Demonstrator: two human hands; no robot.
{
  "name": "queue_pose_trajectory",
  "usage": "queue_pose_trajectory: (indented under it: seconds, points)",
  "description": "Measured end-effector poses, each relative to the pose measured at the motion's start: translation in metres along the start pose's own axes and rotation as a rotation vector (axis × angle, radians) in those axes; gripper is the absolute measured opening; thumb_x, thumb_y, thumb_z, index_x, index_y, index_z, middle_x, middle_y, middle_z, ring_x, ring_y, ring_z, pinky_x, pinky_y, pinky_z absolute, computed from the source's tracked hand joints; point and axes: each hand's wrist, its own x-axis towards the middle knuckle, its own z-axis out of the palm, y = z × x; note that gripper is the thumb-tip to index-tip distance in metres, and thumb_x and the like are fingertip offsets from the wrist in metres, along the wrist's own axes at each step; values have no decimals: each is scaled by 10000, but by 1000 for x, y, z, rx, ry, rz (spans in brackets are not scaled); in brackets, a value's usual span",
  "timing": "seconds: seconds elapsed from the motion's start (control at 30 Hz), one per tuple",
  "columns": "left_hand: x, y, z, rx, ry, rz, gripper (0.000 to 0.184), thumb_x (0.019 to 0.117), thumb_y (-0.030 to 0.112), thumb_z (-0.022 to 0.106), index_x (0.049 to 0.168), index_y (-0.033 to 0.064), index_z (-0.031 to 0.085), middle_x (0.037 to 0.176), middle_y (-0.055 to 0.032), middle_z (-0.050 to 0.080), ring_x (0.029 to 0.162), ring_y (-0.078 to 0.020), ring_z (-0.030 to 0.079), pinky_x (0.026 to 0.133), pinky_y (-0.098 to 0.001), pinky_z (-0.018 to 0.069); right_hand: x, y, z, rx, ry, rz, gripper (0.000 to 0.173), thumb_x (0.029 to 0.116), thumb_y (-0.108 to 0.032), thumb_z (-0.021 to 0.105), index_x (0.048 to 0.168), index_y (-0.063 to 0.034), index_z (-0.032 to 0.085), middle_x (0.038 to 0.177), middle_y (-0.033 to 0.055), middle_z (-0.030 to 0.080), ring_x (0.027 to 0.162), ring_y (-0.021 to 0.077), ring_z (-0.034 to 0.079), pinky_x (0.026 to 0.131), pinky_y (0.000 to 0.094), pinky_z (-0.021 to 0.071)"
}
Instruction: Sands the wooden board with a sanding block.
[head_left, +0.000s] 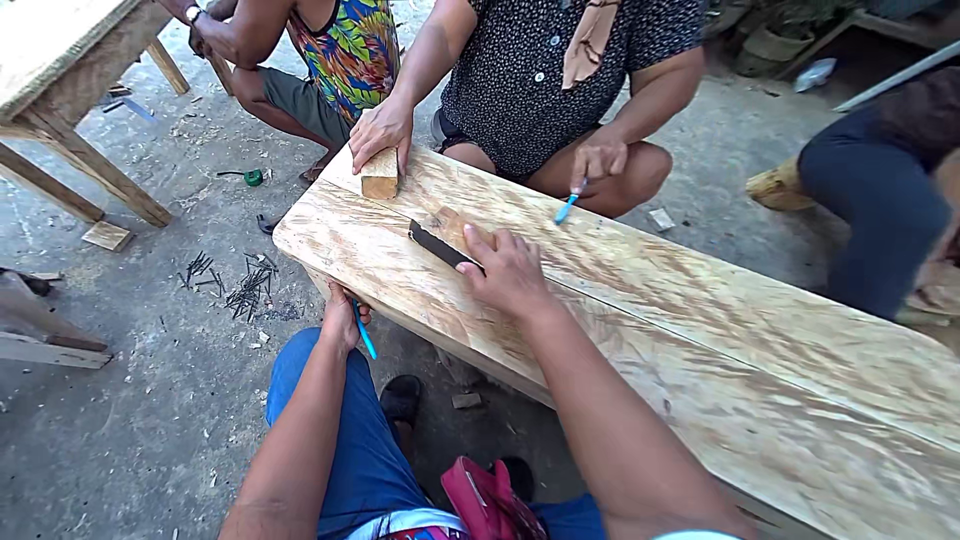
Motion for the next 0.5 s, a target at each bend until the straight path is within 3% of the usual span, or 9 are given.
queue_pose_trajectory:
  seconds: [0.1,0.2,0.3,0.4,0.5]
  points:
    - [0,-1,2,-11,22,6,657,1031,669,141,1012,140,530,618,-22,512,415,-97,428,370,-215,357,39,-39,8,40,-67,-21,593,1040,-443,557,1566,-186,462,1342,308,570,1223,497,547,984,658,399]
    - [-2,0,7,-37,50,-2,660,1021,689,145,989,146,518,613,-18,491,414,-100,411,370,-220,351,54,-51,10,61,-72,-53,616,1020,-510,575,1554,-218,484,1350,282,586,1233,472,559,981,645,413]
    - [-4,0,8,-43,70,-17,662,1016,700,149,979,150,516,614,-15,489,414,-102,409,367,-220,344,34,-33,6,84,-36,-91,566,1005,-430,639,1521,-223,532,1302,266,612,1186,455,588,958,637,429]
    - [-2,-1,5,-44,45,-17,650,1028,677,159,982,142,525,614,-23,498,414,-104,416,369,-225,355,-2,3,3,68,61,-98,560,979,-427,676,1484,-206,578,1229,255,639,1102,455,616,897,652,451]
    - [0,0,4,-28,21,-14,645,1037,657,150,985,135,524,611,-19,500,419,-100,421,377,-223,357,-17,22,1,69,119,-119,552,955,-404,708,1444,-165,620,1231,269,644,1101,474,618,888,667,443]
